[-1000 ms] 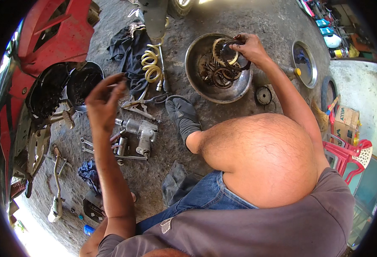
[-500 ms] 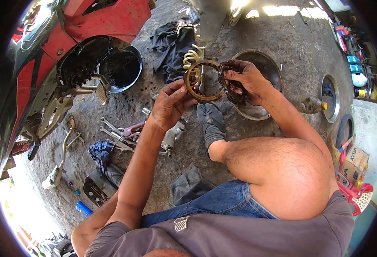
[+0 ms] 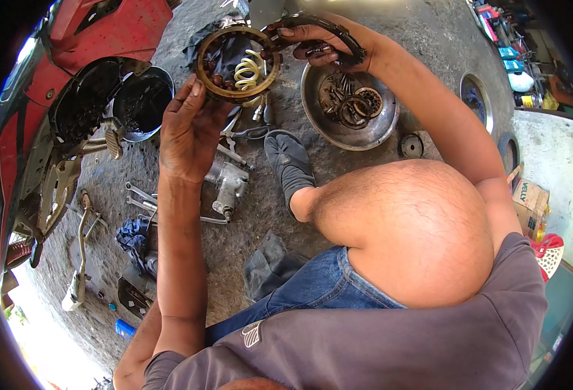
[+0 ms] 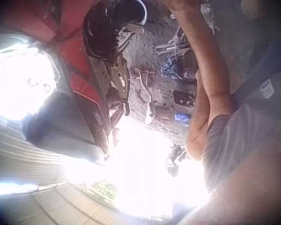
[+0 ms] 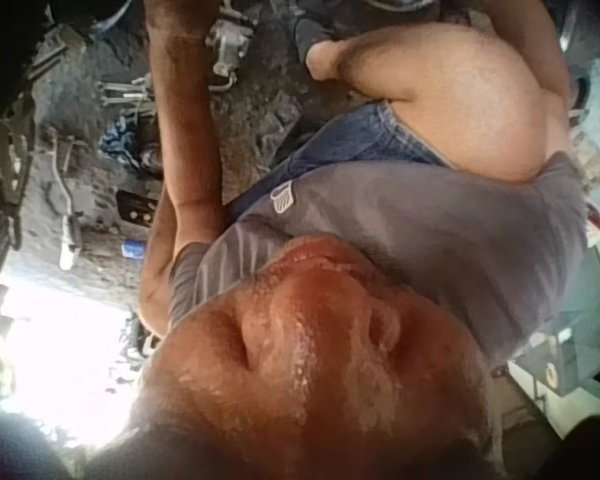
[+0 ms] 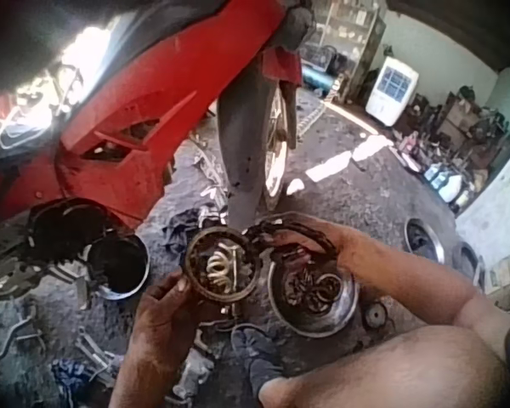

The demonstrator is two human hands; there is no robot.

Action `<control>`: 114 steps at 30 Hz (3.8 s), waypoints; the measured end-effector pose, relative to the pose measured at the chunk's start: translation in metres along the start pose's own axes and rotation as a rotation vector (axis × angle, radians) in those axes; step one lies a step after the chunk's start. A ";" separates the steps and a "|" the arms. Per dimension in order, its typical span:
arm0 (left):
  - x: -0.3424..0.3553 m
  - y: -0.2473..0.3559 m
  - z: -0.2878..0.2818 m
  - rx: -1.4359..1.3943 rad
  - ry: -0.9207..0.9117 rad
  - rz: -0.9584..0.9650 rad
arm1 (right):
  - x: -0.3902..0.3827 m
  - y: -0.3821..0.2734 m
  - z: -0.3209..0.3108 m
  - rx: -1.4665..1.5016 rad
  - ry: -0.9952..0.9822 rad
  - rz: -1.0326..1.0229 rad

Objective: Disassembling and cleaning motorcycle engine clutch and gear components.

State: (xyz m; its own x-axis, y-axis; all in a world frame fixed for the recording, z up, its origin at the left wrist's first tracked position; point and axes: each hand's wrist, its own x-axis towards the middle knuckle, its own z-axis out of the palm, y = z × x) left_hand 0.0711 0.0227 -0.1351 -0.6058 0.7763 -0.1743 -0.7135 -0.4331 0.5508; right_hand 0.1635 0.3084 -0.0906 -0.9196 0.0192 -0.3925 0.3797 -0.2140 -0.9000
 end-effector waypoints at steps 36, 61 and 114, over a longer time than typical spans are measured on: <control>0.005 -0.029 -0.033 -0.065 0.001 -0.085 | -0.001 0.019 0.001 -0.202 0.140 0.095; 0.001 -0.023 -0.050 -0.137 -0.035 -0.136 | -0.006 0.030 0.041 -0.286 0.298 0.043; 0.031 -0.156 -0.023 0.202 0.137 -0.230 | -0.063 0.047 -0.012 0.219 0.562 0.160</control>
State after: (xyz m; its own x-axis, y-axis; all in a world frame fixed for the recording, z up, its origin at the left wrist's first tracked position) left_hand 0.1554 0.1031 -0.2450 -0.4889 0.7683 -0.4132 -0.7608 -0.1437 0.6328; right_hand 0.2408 0.3086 -0.1106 -0.6364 0.4686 -0.6127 0.4241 -0.4509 -0.7854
